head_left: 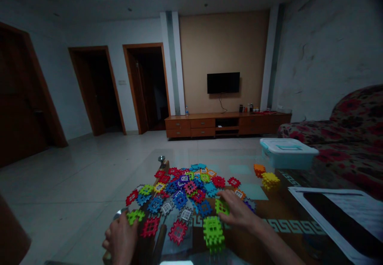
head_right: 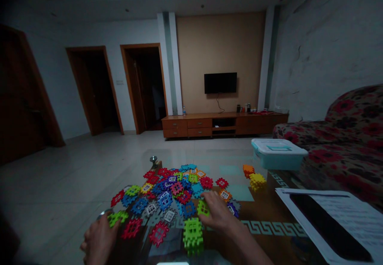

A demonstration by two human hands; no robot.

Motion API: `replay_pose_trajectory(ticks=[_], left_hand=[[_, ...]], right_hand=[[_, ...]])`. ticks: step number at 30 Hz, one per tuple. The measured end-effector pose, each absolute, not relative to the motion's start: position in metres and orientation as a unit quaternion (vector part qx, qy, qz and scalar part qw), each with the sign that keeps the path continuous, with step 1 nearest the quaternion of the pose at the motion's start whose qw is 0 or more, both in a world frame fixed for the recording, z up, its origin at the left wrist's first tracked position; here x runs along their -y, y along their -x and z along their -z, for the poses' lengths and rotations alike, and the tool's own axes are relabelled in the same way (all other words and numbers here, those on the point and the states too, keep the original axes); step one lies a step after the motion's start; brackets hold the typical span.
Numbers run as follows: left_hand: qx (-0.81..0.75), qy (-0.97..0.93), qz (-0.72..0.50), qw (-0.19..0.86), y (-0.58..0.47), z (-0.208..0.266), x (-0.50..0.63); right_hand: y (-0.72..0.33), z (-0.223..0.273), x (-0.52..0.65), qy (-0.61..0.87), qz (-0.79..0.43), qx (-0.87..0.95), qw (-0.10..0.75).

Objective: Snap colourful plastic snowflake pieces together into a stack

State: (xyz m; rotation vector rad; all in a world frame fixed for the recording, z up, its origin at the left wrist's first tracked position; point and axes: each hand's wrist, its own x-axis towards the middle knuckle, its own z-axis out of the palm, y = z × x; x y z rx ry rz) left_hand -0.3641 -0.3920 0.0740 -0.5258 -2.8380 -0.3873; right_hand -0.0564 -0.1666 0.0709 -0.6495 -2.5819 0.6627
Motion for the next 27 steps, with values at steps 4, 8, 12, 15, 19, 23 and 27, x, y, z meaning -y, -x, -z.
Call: replay_pose_trajectory(ticks=[4,8,12,15,19,23,27], left_hand=[[0.939,0.198,0.228,0.163,0.356,-0.077,0.382],[0.829,0.385,0.381,0.139,0.324,-0.074,0.359],[0.737,0.506,0.446,-0.037,0.276,-0.066,0.342],[0.681,0.566,0.444,-0.135,0.246,-0.06,0.335],[0.663,0.619,0.382,-0.179,0.22,-0.054,0.325],[0.657,0.655,0.34,-0.156,0.215,-0.051,0.32],[0.716,0.592,0.368,-0.038,0.245,-0.047,0.325]], right_hand=[[0.05,-0.095,0.202,0.151,-0.286,0.924,0.202],[0.051,-0.105,0.221,0.154,-0.258,0.943,0.144],[0.048,-0.1,0.209,0.169,-0.278,0.93,0.169],[0.046,-0.088,0.19,0.215,-0.269,0.911,0.226],[0.048,-0.067,0.173,0.259,-0.242,0.903,0.244],[0.054,-0.056,0.166,0.265,-0.241,0.899,0.253],[0.07,-0.061,0.162,0.256,-0.254,0.899,0.249]])
